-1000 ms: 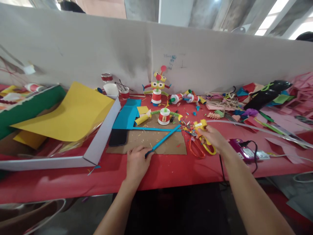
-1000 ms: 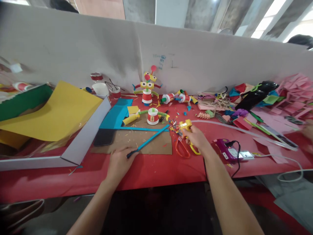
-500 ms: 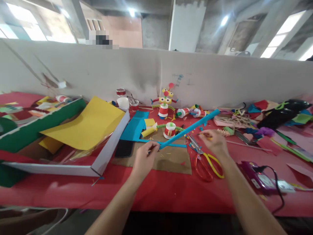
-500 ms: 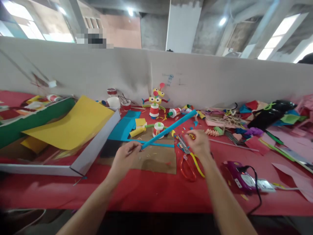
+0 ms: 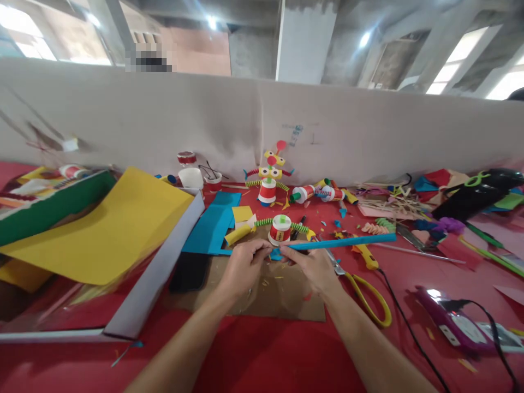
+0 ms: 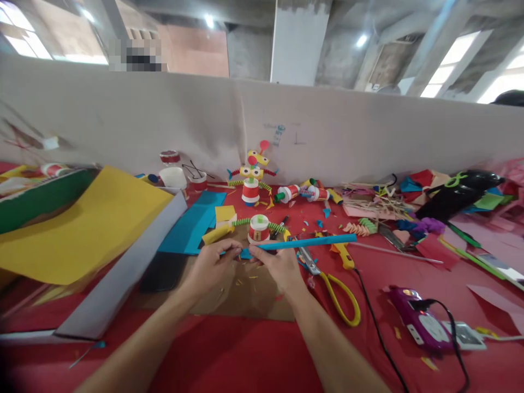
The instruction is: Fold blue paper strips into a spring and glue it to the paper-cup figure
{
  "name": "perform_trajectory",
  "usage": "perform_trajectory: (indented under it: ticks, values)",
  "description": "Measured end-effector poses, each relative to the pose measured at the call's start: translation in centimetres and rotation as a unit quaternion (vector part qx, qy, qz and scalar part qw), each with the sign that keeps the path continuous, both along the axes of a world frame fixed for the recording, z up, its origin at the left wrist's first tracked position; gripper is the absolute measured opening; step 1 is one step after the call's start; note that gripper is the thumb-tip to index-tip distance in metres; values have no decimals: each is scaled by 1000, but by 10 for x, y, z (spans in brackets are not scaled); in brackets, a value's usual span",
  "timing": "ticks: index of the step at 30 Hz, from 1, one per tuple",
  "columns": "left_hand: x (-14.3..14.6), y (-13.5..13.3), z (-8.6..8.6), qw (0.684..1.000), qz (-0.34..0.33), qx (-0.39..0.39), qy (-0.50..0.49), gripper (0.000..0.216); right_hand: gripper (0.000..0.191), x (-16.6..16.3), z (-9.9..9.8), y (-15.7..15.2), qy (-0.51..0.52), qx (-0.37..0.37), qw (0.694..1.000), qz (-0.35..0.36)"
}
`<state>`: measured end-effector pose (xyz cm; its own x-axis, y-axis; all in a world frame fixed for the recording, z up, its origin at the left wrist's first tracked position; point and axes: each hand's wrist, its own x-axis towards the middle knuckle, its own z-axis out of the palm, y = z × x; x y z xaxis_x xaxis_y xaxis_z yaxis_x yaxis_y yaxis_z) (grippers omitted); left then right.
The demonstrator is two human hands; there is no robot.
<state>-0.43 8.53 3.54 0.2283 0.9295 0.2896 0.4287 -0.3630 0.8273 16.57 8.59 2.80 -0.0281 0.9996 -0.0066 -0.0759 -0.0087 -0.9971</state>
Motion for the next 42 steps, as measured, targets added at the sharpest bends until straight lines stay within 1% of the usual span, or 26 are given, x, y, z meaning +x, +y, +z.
perform_trajectory:
  ticks: [4,8,13,16,17,18,19,20,21,22,23,24,25,26,27,28,29,30,31,32,35,37,38,40,42]
  values:
    - [-8,0,7,998,-10,28,57,21,19,7,4,-2,18,-22,999,-25]
    - [-24,5,19,995,-11,53,86,18,16,22,13,0,41,10,997,-72]
    - [-44,7,27,993,11,55,103,17,18,44,24,5,95,16,981,-171]
    - [-52,8,28,993,20,51,105,16,19,52,29,8,138,38,963,-227]
    - [-53,8,27,993,34,58,100,16,19,53,30,8,152,50,957,-242]
    - [-54,8,26,991,69,77,89,14,18,53,31,9,164,60,951,-255]
    - [-53,8,25,983,129,108,71,12,18,52,32,9,179,68,945,-267]
    - [-51,7,24,965,211,150,42,9,17,49,32,9,195,72,938,-279]
    - [-48,6,24,933,303,195,5,10,17,46,32,8,212,74,931,-288]
    - [-43,4,23,894,382,230,-40,14,17,41,32,6,227,72,926,-291]
    - [-37,2,22,863,432,245,-93,20,17,35,30,4,240,67,925,-287]
    - [-29,-1,21,864,426,225,-146,21,17,28,28,1,248,58,927,-276]
    - [-21,-4,19,897,364,158,-196,17,17,20,26,-2,253,47,931,-258]
    - [-12,-7,17,936,253,48,-240,13,16,12,22,-7,255,34,937,-236]
    - [-3,-10,14,946,143,-69,-282,14,15,4,18,-11,253,22,943,-214]
    - [5,-12,10,930,70,-147,-331,16,14,-4,14,-15,246,10,950,-189]
    - [12,-14,7,904,32,-192,-380,17,13,-10,9,-19,234,-1,958,-166]
    - [18,-15,3,880,31,-214,-424,16,13,-16,6,-23,219,-9,965,-145]
    - [22,-16,0,856,56,-227,-461,15,12,-19,3,-25,203,-13,970,-131]
    - [24,-16,-3,840,74,-231,-486,14,12,-21,1,-26,188,-15,974,-125]
    - [19,-11,-3,824,96,-233,-508,13,12,-18,1,-24,168,-5,975,-149]
    - [7,-4,2,812,105,-231,-526,14,14,-10,5,-19,183,9,965,-185]
    - [-2,0,5,799,115,-224,-546,17,14,-5,9,-15,197,20,958,-207]
    - [-21,9,11,776,154,-202,-577,19,15,7,16,-8,222,43,942,-248]
    - [-42,17,15,740,199,-203,-610,15,13,19,24,-2,240,65,925,-287]
